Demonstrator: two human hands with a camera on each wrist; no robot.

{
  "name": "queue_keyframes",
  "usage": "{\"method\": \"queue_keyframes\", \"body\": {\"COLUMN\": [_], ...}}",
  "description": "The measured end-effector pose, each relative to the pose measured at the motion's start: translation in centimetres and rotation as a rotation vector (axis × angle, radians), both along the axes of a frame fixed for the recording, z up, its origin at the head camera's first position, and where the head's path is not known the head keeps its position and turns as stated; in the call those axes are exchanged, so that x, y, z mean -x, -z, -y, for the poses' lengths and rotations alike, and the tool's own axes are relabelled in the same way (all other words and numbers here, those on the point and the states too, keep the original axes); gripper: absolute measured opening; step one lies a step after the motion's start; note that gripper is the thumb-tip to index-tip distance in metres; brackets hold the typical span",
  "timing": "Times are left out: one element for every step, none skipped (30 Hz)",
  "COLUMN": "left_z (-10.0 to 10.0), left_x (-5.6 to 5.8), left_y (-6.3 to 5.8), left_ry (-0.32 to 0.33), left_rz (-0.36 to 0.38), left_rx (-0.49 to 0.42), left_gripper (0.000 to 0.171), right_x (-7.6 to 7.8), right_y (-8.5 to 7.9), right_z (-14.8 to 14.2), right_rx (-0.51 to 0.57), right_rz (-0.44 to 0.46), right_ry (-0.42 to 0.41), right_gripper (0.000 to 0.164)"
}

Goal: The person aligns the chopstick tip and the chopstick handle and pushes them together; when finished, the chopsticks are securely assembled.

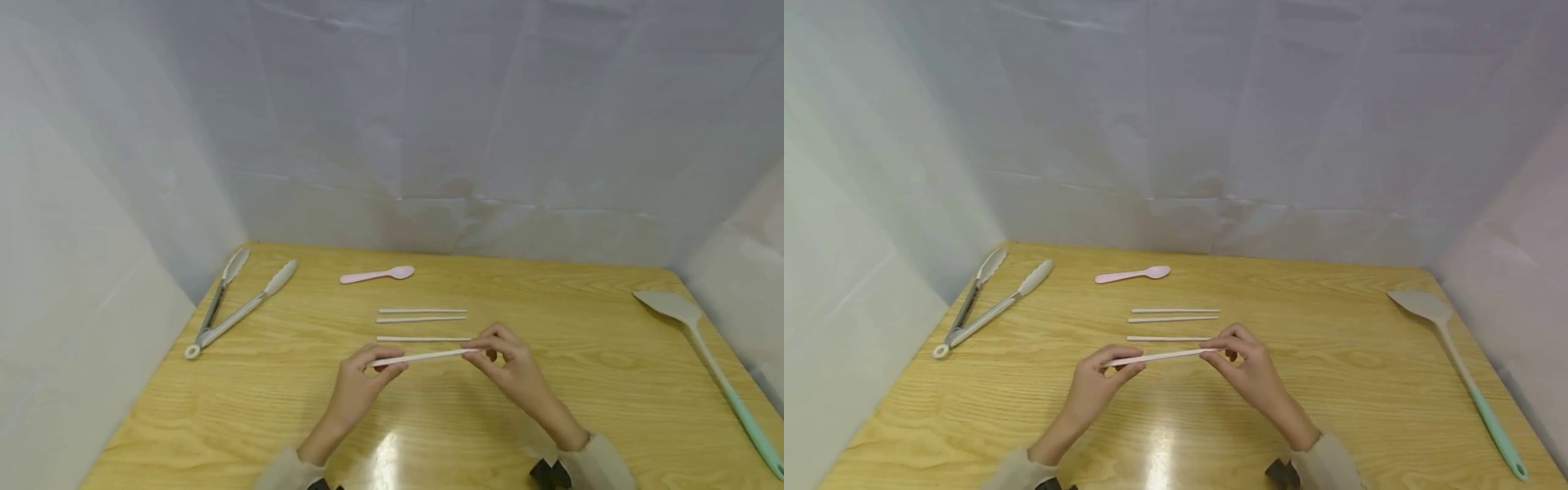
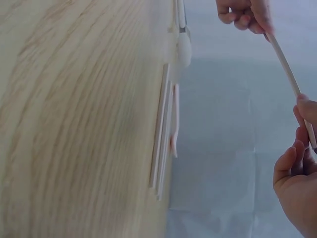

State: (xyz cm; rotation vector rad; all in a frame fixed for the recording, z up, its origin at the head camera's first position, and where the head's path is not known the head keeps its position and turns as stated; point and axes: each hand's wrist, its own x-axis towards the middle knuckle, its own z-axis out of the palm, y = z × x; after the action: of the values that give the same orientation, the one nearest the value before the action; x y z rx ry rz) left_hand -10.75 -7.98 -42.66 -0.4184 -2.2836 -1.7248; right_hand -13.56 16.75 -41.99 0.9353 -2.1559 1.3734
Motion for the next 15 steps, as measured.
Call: {"method": "queue_keyframes", "body": {"left_z": [0.0,0.0,0.1,0.1,0.1,0.2,0.2,0.3,0.4,0.4,0.5,0.6,0.6,0.7,0.8], "left_x": [-0.1,-0.2,-0.3,-0.4,-0.4,-0.5,-0.6,-0.6,-0.7,-0.6,-0.6,-0.6,-0.5,-0.4,-0.3], "left_y": [0.1,0.1,0.2,0.4,0.5,0.6,0.8,0.9,1.1,1.3,1.4,1.6,1.7,1.9,2.1], "left_ry": [-0.014,-0.025,-0.036,-0.047,-0.054,-0.061,-0.066,-0.065,-0.066,-0.064,-0.062,-0.062,-0.063,-0.066,-0.072], "left_rz": [0.043,0.082,0.111,0.141,0.166,0.189,0.214,0.236,0.254,0.269,0.281,0.294,0.301,0.303,0.306], "left_rx": [-0.004,-0.007,-0.005,-0.005,-0.009,-0.011,-0.013,-0.017,-0.020,-0.024,-0.025,-0.028,-0.027,-0.019,-0.008], "left_gripper": [0.018,0.018,0.019,0.019,0.020,0.020,0.021,0.021,0.022,0.023,0.024,0.024,0.024,0.024,0.024], "right_x": [0.1,0.2,0.4,0.5,0.6,0.7,0.8,0.8,0.9,1.0,1.1,1.2,1.4,1.6,1.8], "right_y": [0.2,0.3,0.5,0.7,0.9,1.0,1.3,1.4,1.6,1.7,1.8,2.0,2.3,2.4,2.7], "right_z": [0.0,-0.1,-0.1,-0.1,-0.2,-0.2,-0.3,-0.4,-0.4,-0.5,-0.5,-0.6,-0.7,-0.7,-0.8], "right_rx": [-0.015,-0.033,-0.050,-0.067,-0.079,-0.094,-0.105,-0.119,-0.132,-0.142,-0.153,-0.163,-0.171,-0.182,-0.188], "right_rz": [0.000,0.006,0.013,0.021,0.041,0.062,0.088,0.115,0.140,0.158,0.175,0.189,0.199,0.199,0.199], "right_ry": [0.015,0.034,0.052,0.070,0.081,0.092,0.097,0.100,0.100,0.098,0.094,0.086,0.075,0.064,0.050], "right_gripper": [0.025,0.025,0.024,0.024,0.023,0.022,0.020,0.018,0.017,0.015,0.014,0.012,0.011,0.011,0.010]}}
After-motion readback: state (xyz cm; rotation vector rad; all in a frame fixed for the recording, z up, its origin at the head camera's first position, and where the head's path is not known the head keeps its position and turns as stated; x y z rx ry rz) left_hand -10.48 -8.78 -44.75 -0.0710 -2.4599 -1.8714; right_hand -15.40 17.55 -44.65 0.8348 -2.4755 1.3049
